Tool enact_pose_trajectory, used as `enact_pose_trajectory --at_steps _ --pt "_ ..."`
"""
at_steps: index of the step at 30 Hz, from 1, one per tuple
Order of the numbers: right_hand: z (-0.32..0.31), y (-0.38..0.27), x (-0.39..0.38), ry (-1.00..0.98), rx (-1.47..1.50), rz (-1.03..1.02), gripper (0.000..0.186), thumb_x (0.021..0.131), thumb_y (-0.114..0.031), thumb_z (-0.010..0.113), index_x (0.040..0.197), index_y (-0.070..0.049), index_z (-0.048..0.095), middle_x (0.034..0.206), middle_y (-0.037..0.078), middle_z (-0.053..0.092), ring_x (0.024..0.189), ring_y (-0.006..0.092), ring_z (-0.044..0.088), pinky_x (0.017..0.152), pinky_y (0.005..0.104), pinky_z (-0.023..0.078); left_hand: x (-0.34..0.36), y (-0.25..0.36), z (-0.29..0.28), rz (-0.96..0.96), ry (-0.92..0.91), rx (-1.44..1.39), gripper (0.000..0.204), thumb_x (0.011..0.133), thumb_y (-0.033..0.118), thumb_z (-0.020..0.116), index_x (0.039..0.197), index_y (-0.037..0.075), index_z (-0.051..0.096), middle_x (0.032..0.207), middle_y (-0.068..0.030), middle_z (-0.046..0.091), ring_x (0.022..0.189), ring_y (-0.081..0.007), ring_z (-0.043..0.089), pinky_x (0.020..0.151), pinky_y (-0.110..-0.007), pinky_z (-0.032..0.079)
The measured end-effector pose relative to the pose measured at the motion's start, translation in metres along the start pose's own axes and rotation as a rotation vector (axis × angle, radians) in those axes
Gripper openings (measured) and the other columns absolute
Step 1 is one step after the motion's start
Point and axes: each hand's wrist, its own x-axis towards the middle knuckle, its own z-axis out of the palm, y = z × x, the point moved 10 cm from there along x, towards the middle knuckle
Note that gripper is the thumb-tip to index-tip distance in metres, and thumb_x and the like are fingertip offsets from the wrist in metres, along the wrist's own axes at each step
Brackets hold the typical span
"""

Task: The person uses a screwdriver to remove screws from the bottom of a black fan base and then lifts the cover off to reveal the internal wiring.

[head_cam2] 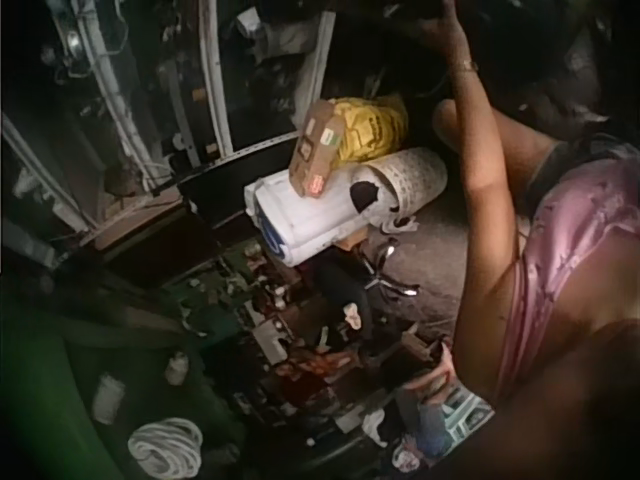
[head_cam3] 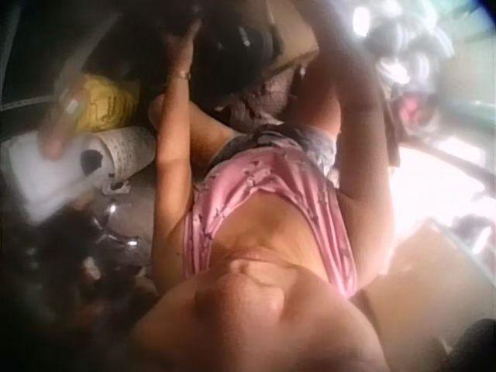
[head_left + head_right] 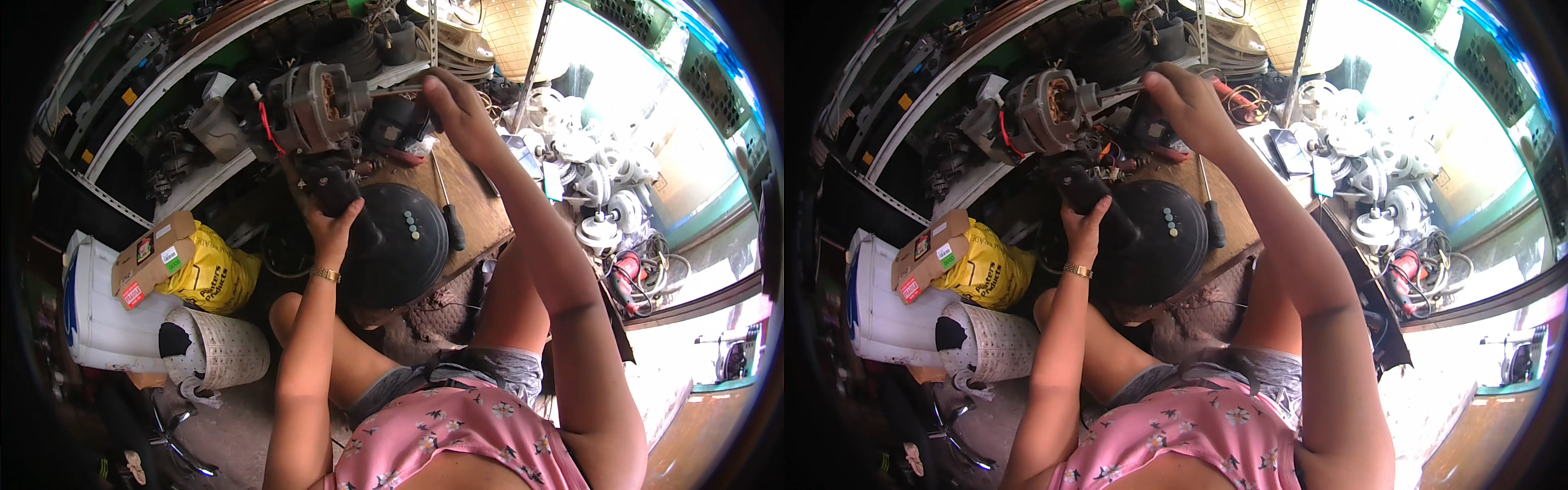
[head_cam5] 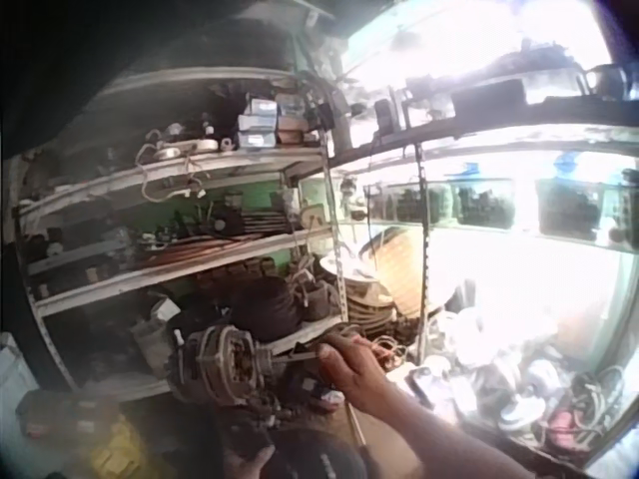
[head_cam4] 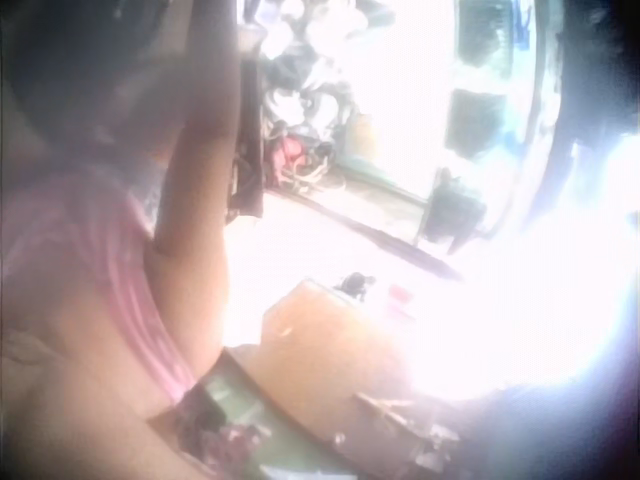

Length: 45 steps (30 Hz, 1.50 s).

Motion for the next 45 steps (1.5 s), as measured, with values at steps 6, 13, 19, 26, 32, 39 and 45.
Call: enact_pose_trajectory --at_steps 6,13,19,26,32,39,45 --pt "-0.004 0.104 -0.083 0.002 0.288 0.274 0.042 0.102 -0.039 0.042 0.127 -0.007 0.053 0.113 0.007 0.059 0.097 0.0173 0.056 0.081 0.0301 0.046 -0.011 0.041 -0.021 -0.012 0.304 -0.061 0.063 0.079 0.015 0.079 0.131 0.002 0.048 0.12 -0.0069 0.057 0.106 -0.0177 0.057 0.094 -0.033 0.046" --pt "0.022 0.086 -0.11 -0.111 0.727 0.123 0.06 0.101 -0.048 0.037 0.141 -0.005 0.041 0.138 0.011 0.049 0.132 0.0223 0.04 0.109 0.0349 0.03 -0.01 0.076 -0.073 -0.279 0.546 -0.466 0.041 0.083 0.043 0.074 0.102 0.009 0.061 0.092 -0.0072 0.066 0.082 -0.0193 0.063 0.078 -0.036 0.054" --pt "0.047 0.018 -0.072 -0.147 0.46 -0.011 0.053 0.1 -0.041 0.047 0.135 -0.001 0.044 0.131 0.013 0.052 0.124 0.0212 0.046 0.104 0.0343 0.035 -0.099 0.118 0.009 -0.759 0.006 -0.847 0.065 0.095 0.058 0.042 0.127 0.003 0.054 0.128 -0.018 0.057 0.112 -0.0294 0.06 0.097 -0.043 0.05" --pt "0.115 0.02 -0.067 -0.297 0.489 0.054 0.044 0.1 -0.033 0.051 0.126 0.002 0.053 0.117 0.018 0.062 0.113 0.0236 0.056 0.099 0.034 0.041 -0.171 0.081 -0.016 -0.833 0.048 -0.983 0.065 0.096 0.058 0.04 0.13 0.003 0.05 0.132 -0.0181 0.052 0.116 -0.0297 0.056 0.099 -0.044 0.047" --pt "0.161 0.066 -0.093 -0.384 0.506 0.193 0.041 0.1 -0.026 0.049 0.13 0.002 0.053 0.122 0.019 0.061 0.115 0.0253 0.057 0.1 0.0338 0.041 -0.206 0.041 -0.037 -0.823 0.163 -1.029 0.065 0.096 0.057 0.038 0.132 0.004 0.047 0.135 -0.0183 0.048 0.119 -0.03 0.052 0.101 -0.045 0.044" --pt "0.187 0.117 -0.128 -0.406 0.353 0.311 0.039 0.099 -0.023 0.05 0.126 0.004 0.056 0.119 0.021 0.064 0.113 0.0283 0.059 0.099 0.0347 0.042 -0.217 -0.005 -0.032 -0.834 0.22 -1.077 0.066 0.096 0.056 0.036 0.135 0.004 0.043 0.139 -0.0185 0.043 0.123 -0.0303 0.047 0.103 -0.046 0.041" --pt "0.19 0.139 -0.144 -0.409 0.274 0.337 0.038 0.098 -0.023 0.051 0.124 0.003 0.057 0.117 0.022 0.064 0.111 0.0301 0.06 0.097 0.0352 0.043 -0.22 -0.027 -0.022 -0.866 0.217 -1.109 0.066 0.096 0.056 0.034 0.137 0.004 0.04 0.142 -0.0186 0.039 0.127 -0.0305 0.044 0.105 -0.047 0.039"
